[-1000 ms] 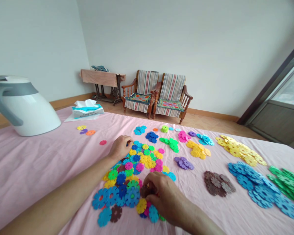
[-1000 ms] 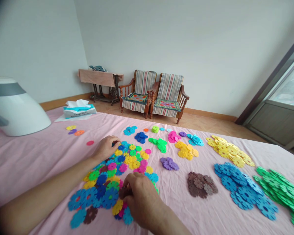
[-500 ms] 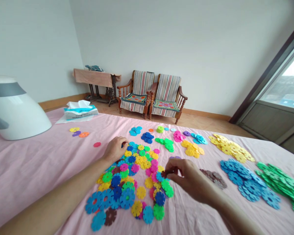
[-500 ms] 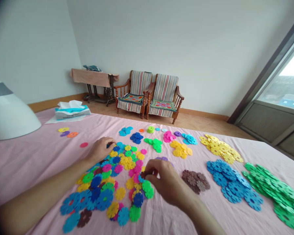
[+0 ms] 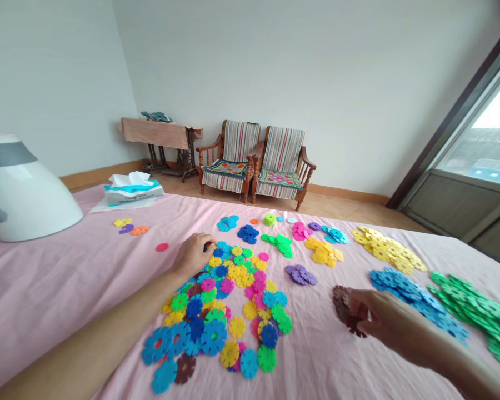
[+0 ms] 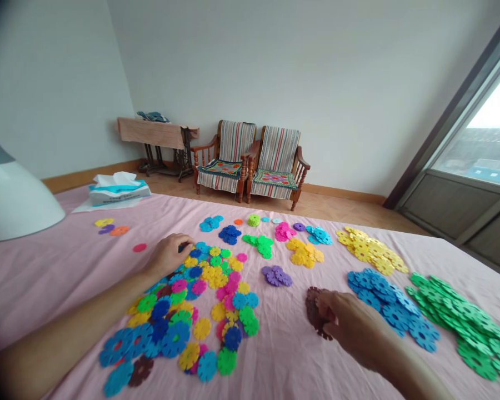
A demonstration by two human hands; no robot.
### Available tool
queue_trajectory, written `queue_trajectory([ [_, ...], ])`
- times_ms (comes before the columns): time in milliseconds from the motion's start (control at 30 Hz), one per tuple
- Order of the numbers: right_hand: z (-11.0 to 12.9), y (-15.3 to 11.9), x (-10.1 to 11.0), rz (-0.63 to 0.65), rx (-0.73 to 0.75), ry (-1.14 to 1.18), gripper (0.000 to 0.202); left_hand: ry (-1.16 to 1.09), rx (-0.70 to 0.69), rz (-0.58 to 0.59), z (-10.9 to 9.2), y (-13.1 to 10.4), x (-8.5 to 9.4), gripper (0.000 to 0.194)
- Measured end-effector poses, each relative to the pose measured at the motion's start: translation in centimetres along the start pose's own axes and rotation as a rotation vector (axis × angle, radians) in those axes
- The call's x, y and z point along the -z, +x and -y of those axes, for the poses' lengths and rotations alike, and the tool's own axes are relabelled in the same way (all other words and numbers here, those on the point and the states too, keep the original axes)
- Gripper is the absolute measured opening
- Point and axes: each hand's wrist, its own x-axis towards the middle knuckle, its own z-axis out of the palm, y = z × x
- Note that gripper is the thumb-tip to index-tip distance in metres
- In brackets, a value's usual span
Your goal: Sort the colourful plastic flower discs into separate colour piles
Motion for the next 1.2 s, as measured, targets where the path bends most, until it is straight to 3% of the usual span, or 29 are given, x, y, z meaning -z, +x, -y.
queue_trajectory([
  [133,0.6,0.6,0.2,-0.129,0.001,-0.079,0.012,0.001,0.003,-0.003,0.2,0.0,-0.2,0.018],
  [267,5.7,1.3,0.2,-0.042,0.052,-0.114,0.019,-0.028,0.010,-0.016,0.1,-0.1,-0.2,0.018],
  [433,12.8,1.7,-2.3,0.058,0.266,0.050,0.016,-0.042,0.026,-0.010,-0.1,-0.2,-0.1,0.018],
  [567,16.7,2.3,-4.7,0.120,0.425,0.155,0.019,-0.077,0.048,-0.009,-0.1,-0.2,0.0,0.019],
  [767,20.7,4.7,-7.4,0.016,0.653,0.132,0.024,-0.129,0.092,-0.006,0.2,0.0,-0.2,0.019],
  [967,21.6,5.5,-8.5,0.027,0.830,0.049,0.038,-0.132,0.096,-0.010,0.2,-0.1,-0.3,0.018],
  [1200,18.2,3.9,-7.6,0.062,0.744,-0.028,0.040,-0.134,0.090,-0.006,0.3,-0.1,-0.2,0.017],
])
